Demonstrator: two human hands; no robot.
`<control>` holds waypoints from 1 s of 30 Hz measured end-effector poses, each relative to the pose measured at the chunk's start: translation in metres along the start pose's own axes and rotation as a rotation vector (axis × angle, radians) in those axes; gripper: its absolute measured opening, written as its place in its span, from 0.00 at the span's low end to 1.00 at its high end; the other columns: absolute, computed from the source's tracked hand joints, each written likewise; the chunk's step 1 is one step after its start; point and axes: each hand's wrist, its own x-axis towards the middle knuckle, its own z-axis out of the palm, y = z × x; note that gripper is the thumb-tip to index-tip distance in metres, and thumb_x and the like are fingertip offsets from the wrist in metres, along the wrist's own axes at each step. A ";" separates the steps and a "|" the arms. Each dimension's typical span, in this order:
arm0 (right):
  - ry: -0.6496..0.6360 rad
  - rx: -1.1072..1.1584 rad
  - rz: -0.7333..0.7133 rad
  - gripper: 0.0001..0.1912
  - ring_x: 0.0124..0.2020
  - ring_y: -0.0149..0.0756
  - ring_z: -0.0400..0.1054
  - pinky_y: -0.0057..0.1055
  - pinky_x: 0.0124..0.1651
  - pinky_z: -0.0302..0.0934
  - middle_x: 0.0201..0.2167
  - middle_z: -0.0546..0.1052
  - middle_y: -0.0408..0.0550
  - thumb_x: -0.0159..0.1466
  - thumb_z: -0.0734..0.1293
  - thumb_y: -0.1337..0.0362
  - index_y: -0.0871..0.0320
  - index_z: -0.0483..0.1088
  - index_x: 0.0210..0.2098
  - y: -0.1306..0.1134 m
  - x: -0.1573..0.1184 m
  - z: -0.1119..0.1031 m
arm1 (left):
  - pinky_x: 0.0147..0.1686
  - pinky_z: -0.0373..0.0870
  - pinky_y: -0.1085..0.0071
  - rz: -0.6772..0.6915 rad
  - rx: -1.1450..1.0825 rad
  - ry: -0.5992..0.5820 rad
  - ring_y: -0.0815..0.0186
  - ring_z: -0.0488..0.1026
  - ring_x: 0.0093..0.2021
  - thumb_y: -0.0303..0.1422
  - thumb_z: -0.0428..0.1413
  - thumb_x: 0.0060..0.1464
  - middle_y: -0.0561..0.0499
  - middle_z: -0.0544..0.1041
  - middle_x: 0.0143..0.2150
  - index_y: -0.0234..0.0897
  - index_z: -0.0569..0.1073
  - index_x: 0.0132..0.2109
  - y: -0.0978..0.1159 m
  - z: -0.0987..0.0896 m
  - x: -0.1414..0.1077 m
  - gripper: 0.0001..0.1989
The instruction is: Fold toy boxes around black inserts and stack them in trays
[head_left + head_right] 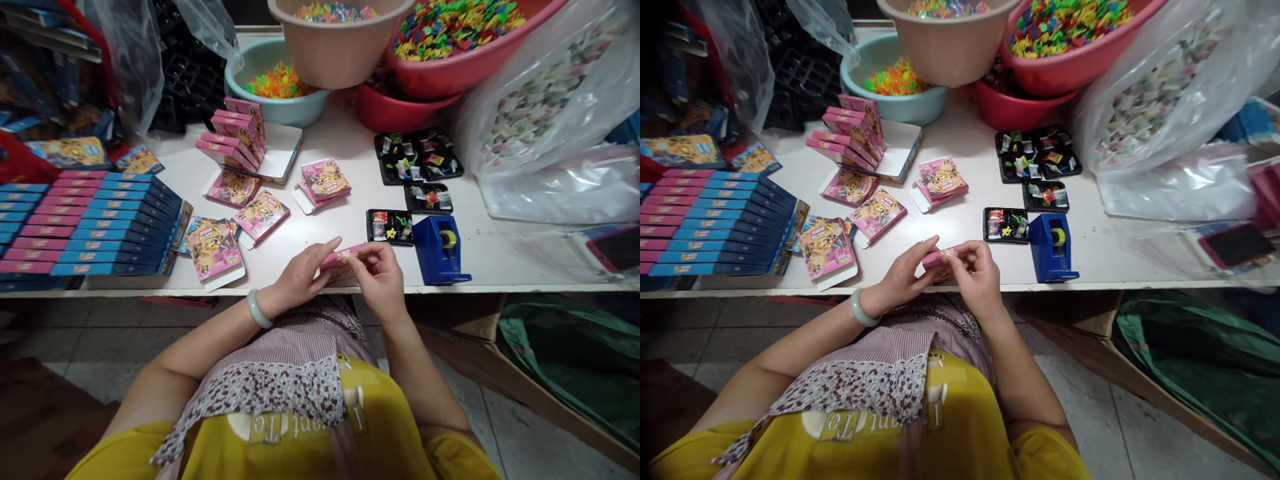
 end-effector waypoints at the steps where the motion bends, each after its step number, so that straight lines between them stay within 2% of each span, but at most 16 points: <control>1: -0.003 -0.032 0.002 0.11 0.29 0.31 0.71 0.29 0.32 0.66 0.29 0.75 0.40 0.60 0.69 0.58 0.52 0.63 0.36 -0.001 0.000 -0.002 | 0.42 0.73 0.66 0.015 0.010 -0.017 0.64 0.71 0.43 0.24 0.52 0.61 0.46 0.73 0.45 0.45 0.49 0.70 0.000 0.001 0.001 0.35; 6: -0.011 -0.145 0.008 0.09 0.25 0.29 0.67 0.27 0.27 0.60 0.27 0.73 0.40 0.60 0.68 0.59 0.53 0.63 0.34 0.000 -0.002 -0.009 | 0.39 0.72 0.67 0.031 0.079 -0.095 0.64 0.70 0.42 0.26 0.50 0.63 0.46 0.71 0.45 0.50 0.54 0.69 0.001 0.002 0.003 0.30; 11: 0.003 -0.135 0.034 0.11 0.24 0.29 0.65 0.27 0.26 0.59 0.26 0.73 0.39 0.59 0.69 0.57 0.53 0.62 0.34 0.003 -0.001 -0.010 | 0.41 0.73 0.65 0.028 0.067 -0.060 0.63 0.70 0.43 0.26 0.50 0.63 0.45 0.72 0.45 0.46 0.43 0.72 0.000 0.003 0.002 0.35; 13: 0.009 -0.144 0.040 0.12 0.24 0.29 0.65 0.27 0.27 0.58 0.25 0.71 0.39 0.59 0.69 0.57 0.53 0.62 0.33 0.003 0.000 -0.010 | 0.41 0.73 0.65 0.032 0.079 -0.072 0.63 0.70 0.43 0.26 0.49 0.64 0.45 0.72 0.45 0.45 0.42 0.72 0.000 0.003 0.002 0.36; 18: 0.002 -0.164 0.048 0.10 0.24 0.29 0.63 0.27 0.27 0.58 0.25 0.70 0.38 0.59 0.69 0.58 0.53 0.63 0.33 0.002 0.000 -0.012 | 0.36 0.72 0.69 0.061 0.166 -0.162 0.64 0.69 0.38 0.27 0.47 0.64 0.47 0.71 0.42 0.46 0.51 0.70 -0.002 0.001 0.004 0.29; 22: 0.003 -0.147 0.085 0.12 0.25 0.30 0.67 0.27 0.28 0.60 0.25 0.71 0.38 0.58 0.70 0.57 0.52 0.61 0.32 0.006 -0.001 -0.011 | 0.35 0.72 0.69 0.075 0.173 -0.146 0.65 0.69 0.38 0.27 0.48 0.64 0.46 0.71 0.42 0.42 0.56 0.67 -0.004 0.001 0.004 0.26; 26: -0.006 -0.037 0.124 0.14 0.31 0.34 0.73 0.30 0.32 0.65 0.29 0.76 0.42 0.58 0.71 0.57 0.52 0.60 0.32 0.007 -0.005 -0.011 | 0.34 0.72 0.70 0.080 0.144 -0.099 0.66 0.71 0.38 0.27 0.48 0.65 0.46 0.72 0.42 0.41 0.58 0.65 -0.003 0.003 0.004 0.24; 30: 0.008 0.018 0.148 0.15 0.28 0.33 0.72 0.29 0.29 0.64 0.28 0.77 0.42 0.57 0.72 0.57 0.52 0.60 0.32 0.000 -0.012 -0.013 | 0.37 0.74 0.68 0.058 0.136 -0.090 0.64 0.73 0.40 0.28 0.48 0.65 0.44 0.74 0.43 0.38 0.54 0.67 0.000 0.005 0.005 0.25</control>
